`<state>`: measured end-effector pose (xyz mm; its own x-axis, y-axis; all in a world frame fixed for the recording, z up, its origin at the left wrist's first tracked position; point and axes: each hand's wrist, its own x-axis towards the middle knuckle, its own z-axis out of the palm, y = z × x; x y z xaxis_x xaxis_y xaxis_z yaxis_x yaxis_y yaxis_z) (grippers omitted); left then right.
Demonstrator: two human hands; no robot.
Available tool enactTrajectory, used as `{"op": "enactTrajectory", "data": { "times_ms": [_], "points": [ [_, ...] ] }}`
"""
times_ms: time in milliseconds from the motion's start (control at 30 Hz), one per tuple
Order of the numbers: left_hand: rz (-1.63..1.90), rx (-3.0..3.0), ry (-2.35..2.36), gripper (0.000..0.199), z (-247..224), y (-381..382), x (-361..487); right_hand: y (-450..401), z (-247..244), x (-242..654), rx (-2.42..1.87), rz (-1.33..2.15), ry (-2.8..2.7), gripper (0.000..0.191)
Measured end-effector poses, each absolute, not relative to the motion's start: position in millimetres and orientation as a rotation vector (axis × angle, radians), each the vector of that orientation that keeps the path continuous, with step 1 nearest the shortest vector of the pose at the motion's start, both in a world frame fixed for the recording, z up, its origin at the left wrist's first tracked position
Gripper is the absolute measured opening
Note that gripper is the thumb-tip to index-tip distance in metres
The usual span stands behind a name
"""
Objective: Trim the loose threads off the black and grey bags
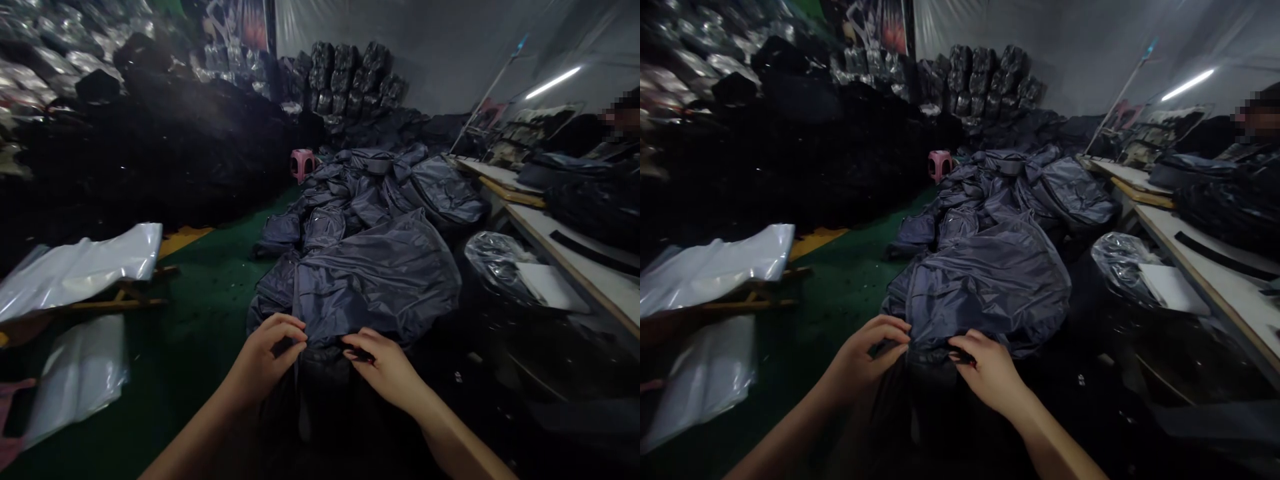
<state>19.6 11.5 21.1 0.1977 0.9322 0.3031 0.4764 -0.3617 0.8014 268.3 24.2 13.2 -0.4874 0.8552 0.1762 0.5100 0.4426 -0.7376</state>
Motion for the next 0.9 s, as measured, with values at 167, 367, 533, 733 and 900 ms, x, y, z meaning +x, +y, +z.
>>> {"op": "enactTrajectory", "data": {
  "times_ms": [167,367,533,733,900],
  "points": [
    [1.076,2.125,1.39,0.024,10,12,28,26,18,243,-1.114,0.89,-2.027,0.018],
    [0.997,2.279,1.491,0.018,9,20,39,26,11,235,-1.141,0.908,-1.909,0.014],
    [1.047,2.24,1.451,0.014,9,13,30,20,12,238,-1.242,0.904,-1.888,0.011],
    [0.964,2.164,1.541,0.011,4,0,18,13,19,230,-1.335,0.791,-2.032,0.018],
    [1.02,2.134,1.555,0.01,0,-1,20,16,16,222,-1.252,0.549,-2.234,0.011]
  ]
}}
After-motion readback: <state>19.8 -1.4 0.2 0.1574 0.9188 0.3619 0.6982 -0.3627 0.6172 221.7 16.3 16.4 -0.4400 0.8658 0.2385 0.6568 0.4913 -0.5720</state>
